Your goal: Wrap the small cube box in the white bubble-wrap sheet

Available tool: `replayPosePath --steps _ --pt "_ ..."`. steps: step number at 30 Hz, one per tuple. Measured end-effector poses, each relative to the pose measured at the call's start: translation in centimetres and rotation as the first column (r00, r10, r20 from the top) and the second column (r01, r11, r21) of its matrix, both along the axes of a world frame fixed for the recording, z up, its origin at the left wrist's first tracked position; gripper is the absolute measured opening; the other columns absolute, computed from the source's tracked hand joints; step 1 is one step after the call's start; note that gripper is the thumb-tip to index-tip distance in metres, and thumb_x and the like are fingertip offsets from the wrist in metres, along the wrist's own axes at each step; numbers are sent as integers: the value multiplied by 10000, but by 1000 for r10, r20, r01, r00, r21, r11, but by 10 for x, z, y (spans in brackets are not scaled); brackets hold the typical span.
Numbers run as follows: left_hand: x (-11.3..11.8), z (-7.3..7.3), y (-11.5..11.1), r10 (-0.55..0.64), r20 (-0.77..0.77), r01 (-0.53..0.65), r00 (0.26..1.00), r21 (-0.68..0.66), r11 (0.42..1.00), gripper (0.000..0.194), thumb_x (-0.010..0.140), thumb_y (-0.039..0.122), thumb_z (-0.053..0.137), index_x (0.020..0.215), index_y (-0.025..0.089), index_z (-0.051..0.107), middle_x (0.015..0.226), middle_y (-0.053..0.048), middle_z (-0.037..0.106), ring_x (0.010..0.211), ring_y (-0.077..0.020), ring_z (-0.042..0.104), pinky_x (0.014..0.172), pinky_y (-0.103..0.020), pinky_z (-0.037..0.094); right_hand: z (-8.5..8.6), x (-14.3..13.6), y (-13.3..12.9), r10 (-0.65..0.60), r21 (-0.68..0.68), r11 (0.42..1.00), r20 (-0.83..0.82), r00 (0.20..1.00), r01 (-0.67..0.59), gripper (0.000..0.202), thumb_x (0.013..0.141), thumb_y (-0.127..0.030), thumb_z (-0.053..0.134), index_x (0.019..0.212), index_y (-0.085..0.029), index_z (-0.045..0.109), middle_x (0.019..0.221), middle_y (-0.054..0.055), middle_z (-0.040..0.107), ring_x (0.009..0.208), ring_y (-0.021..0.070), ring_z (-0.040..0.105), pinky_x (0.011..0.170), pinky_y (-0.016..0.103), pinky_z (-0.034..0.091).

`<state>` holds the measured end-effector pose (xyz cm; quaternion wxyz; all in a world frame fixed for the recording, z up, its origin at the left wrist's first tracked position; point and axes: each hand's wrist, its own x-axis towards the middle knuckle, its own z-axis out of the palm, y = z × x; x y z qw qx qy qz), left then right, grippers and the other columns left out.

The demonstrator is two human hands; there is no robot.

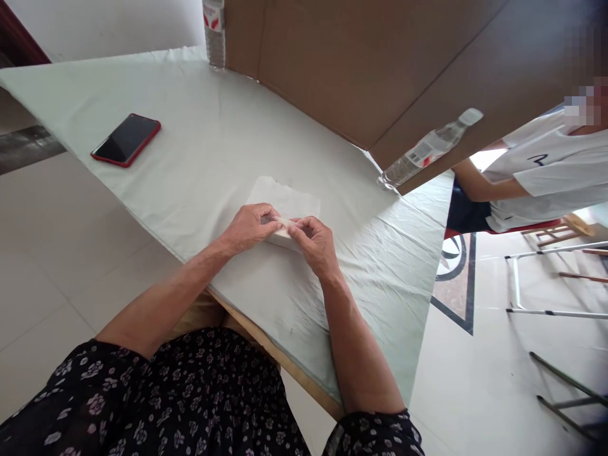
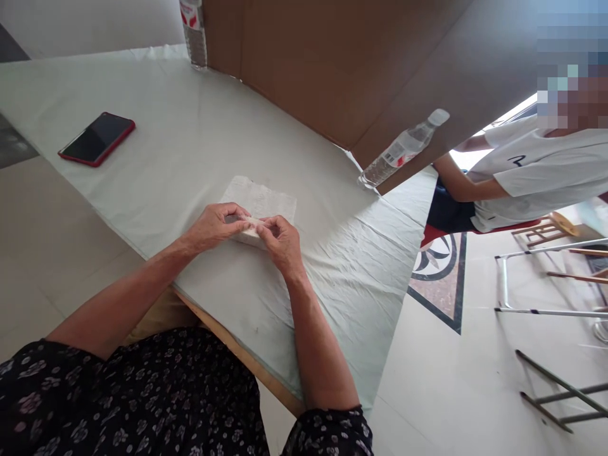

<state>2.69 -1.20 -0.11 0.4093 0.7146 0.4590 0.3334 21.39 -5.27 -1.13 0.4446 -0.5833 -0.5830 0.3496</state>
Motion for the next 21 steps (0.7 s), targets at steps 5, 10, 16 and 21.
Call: replayPosePath --steps 5,10,16,21 --pt "2 -3 4 3 -6 -3 1000 2 1000 225 780 374 633 838 170 707 944 -47 760 828 -181 652 737 -296 495 -4 -5 1 -26 10 1000 -36 999 26 170 797 -385 646 757 -229 589 941 42 771 825 180 675 800 338 516" --pt "-25 19 -28 148 -49 -126 988 305 944 225 848 361 604 981 195 678 1076 -61 743 1027 -220 667 939 -363 523 1 -11 -1 -84 27 996 -7 996 84 143 777 -355 648 731 -239 578 898 26 761 831 188 678 810 341 520" --pt "-134 -20 -130 653 -226 -567 723 346 747 126 880 387 588 945 291 637 927 29 702 913 -252 694 876 -413 561 -4 -14 0 -126 64 990 20 992 124 115 780 -340 640 807 -243 585 868 24 736 816 188 673 795 338 518" --pt "-177 -112 -138 336 -438 -511 834 -381 771 381 729 569 609 923 245 661 977 -27 762 1007 -342 708 950 -477 567 -5 -14 2 -119 59 992 60 991 115 166 790 -346 609 923 -248 594 942 35 742 871 201 690 831 354 521"
